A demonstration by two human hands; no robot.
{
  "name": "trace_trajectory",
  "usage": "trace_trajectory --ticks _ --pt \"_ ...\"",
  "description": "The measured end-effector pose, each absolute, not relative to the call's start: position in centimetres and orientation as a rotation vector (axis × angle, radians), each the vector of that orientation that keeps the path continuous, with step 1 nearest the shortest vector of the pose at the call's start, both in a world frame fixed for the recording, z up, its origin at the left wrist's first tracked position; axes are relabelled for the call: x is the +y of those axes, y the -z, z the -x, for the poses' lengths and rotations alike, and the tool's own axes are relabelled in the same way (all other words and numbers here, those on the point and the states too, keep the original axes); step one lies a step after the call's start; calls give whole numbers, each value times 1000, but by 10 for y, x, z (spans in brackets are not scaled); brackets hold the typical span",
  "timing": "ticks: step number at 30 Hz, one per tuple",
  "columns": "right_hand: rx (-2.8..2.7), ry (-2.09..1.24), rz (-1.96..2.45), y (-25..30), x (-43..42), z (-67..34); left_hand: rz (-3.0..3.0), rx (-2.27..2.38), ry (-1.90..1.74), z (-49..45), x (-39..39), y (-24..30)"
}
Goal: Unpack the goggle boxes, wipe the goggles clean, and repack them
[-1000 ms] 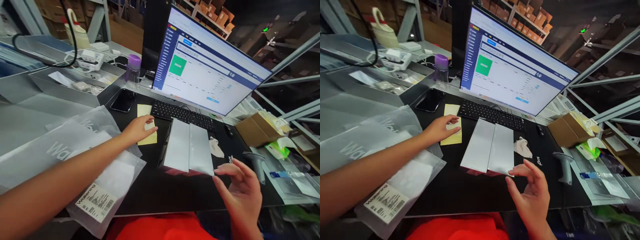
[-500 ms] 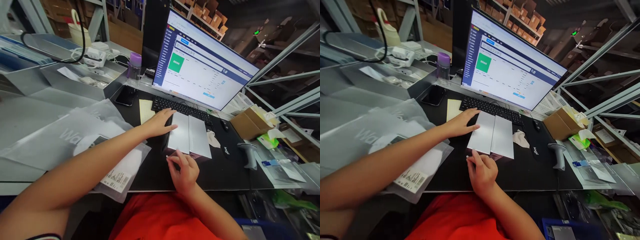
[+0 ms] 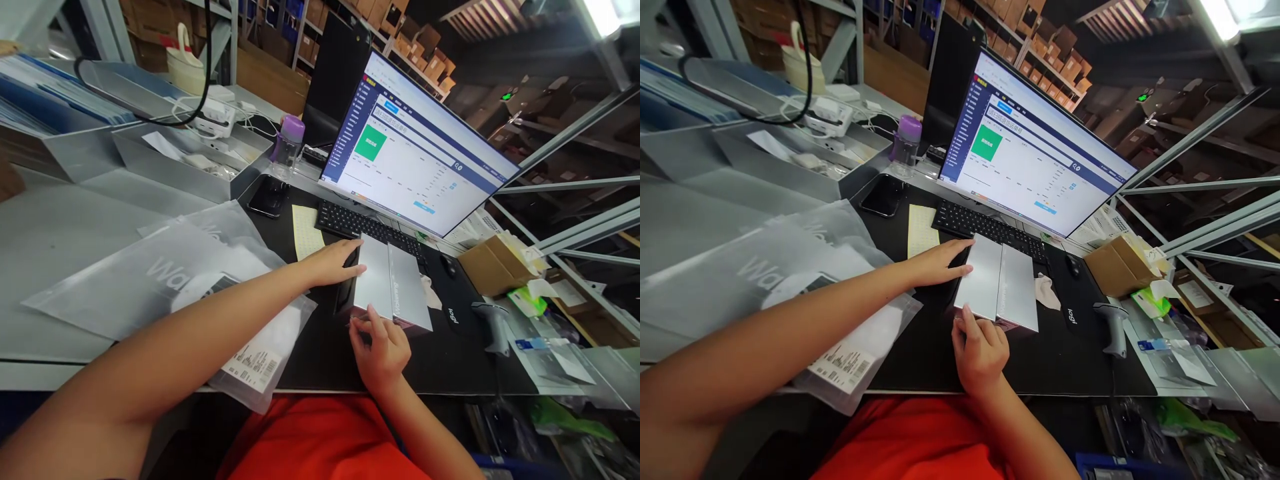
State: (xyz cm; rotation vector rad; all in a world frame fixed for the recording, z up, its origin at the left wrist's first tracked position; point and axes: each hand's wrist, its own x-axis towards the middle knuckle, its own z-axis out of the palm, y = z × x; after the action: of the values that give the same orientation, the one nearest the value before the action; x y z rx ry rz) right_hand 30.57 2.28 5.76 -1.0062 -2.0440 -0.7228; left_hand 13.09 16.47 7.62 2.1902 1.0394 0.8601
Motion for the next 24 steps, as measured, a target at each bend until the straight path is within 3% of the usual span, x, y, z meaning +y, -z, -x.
trace_trajectory --ticks 6,12,18,24 --pt "-1958 787 1107 -60 24 -300 -2153 1037 -851 -131 166 -74" --pt "-1861 219 987 -63 11 -350 -2134 1045 -830 -131 166 -73" --pt "-1623 368 1270 -67 -11 -409 -2128 1030 -834 -130 171 -68" --pt "-1774 246 1280 -50 -3 -410 -2090 1006 -811 -131 180 -60"
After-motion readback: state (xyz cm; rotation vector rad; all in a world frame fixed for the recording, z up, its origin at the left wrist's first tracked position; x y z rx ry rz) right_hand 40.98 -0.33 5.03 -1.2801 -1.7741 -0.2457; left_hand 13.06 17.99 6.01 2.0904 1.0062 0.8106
